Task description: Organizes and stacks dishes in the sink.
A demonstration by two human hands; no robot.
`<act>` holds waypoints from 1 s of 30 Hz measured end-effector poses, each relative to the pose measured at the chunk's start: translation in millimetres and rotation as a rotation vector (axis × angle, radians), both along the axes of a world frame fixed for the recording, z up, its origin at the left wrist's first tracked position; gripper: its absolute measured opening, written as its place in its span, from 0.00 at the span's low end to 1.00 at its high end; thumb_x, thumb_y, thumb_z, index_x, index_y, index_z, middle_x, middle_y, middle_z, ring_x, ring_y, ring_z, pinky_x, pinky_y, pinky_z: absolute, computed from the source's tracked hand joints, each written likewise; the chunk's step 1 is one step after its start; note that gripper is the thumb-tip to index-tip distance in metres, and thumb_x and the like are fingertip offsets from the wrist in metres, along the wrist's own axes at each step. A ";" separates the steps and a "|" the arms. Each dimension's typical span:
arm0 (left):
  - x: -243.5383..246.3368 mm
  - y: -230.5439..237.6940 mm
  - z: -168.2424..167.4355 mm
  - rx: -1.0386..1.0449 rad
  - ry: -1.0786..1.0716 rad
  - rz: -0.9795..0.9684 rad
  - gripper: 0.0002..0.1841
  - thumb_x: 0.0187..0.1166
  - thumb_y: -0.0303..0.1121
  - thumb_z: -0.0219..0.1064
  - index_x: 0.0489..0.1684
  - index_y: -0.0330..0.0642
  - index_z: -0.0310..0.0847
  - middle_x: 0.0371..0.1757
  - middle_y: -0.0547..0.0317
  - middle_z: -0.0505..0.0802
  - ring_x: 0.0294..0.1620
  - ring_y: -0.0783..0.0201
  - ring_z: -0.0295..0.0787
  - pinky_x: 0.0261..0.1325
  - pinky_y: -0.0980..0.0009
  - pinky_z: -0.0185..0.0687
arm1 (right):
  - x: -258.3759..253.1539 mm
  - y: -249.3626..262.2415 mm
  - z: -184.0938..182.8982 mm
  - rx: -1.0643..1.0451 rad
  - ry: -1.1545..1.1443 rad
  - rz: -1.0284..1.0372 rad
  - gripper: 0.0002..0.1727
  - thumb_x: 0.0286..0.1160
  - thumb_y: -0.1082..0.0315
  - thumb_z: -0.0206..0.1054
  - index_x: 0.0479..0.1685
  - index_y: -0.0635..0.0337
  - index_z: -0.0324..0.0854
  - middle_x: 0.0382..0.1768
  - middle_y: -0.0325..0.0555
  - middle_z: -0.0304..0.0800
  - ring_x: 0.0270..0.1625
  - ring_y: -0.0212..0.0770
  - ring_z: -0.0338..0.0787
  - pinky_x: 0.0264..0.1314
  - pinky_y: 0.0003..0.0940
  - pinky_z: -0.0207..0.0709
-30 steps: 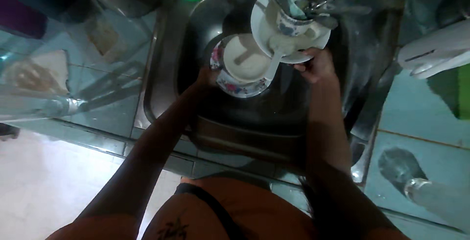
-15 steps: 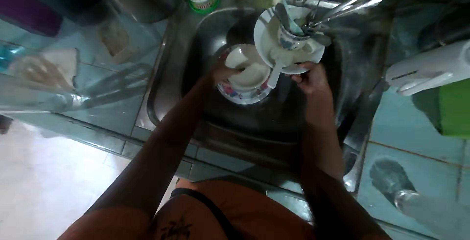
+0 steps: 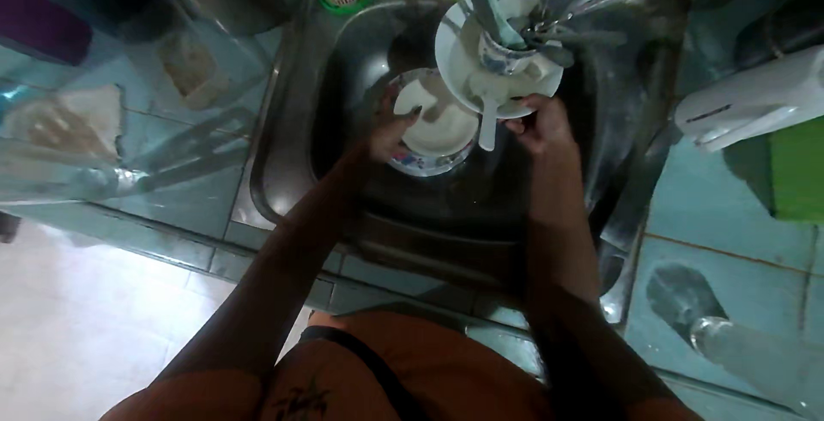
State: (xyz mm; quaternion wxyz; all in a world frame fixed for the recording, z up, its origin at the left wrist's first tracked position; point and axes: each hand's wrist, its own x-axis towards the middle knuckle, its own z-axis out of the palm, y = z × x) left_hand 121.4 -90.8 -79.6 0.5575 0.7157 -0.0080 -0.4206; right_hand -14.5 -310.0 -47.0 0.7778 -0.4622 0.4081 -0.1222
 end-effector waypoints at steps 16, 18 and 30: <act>-14.0 147.1 134.9 0.027 -0.048 0.480 0.15 0.91 0.37 0.54 0.71 0.49 0.70 0.52 0.59 0.89 0.48 0.65 0.92 0.47 0.65 0.92 | 19.9 36.9 -9.8 -0.011 0.121 0.270 0.07 0.87 0.72 0.48 0.52 0.61 0.71 0.26 0.40 0.87 0.20 0.31 0.86 0.24 0.24 0.83; -15.5 149.9 127.9 0.032 -0.054 0.481 0.18 0.90 0.38 0.57 0.75 0.49 0.67 0.54 0.58 0.90 0.50 0.64 0.92 0.48 0.64 0.92 | 21.9 44.3 -17.7 -0.005 0.150 0.321 0.08 0.87 0.73 0.49 0.57 0.61 0.69 0.28 0.42 0.86 0.22 0.33 0.87 0.24 0.25 0.84; -14.5 105.5 94.7 0.102 -0.059 0.274 0.26 0.89 0.40 0.60 0.85 0.52 0.60 0.58 0.49 0.87 0.45 0.60 0.89 0.43 0.64 0.89 | 22.0 56.1 -27.1 -0.031 0.174 0.438 0.20 0.84 0.76 0.53 0.73 0.59 0.62 0.37 0.48 0.86 0.28 0.40 0.90 0.28 0.32 0.87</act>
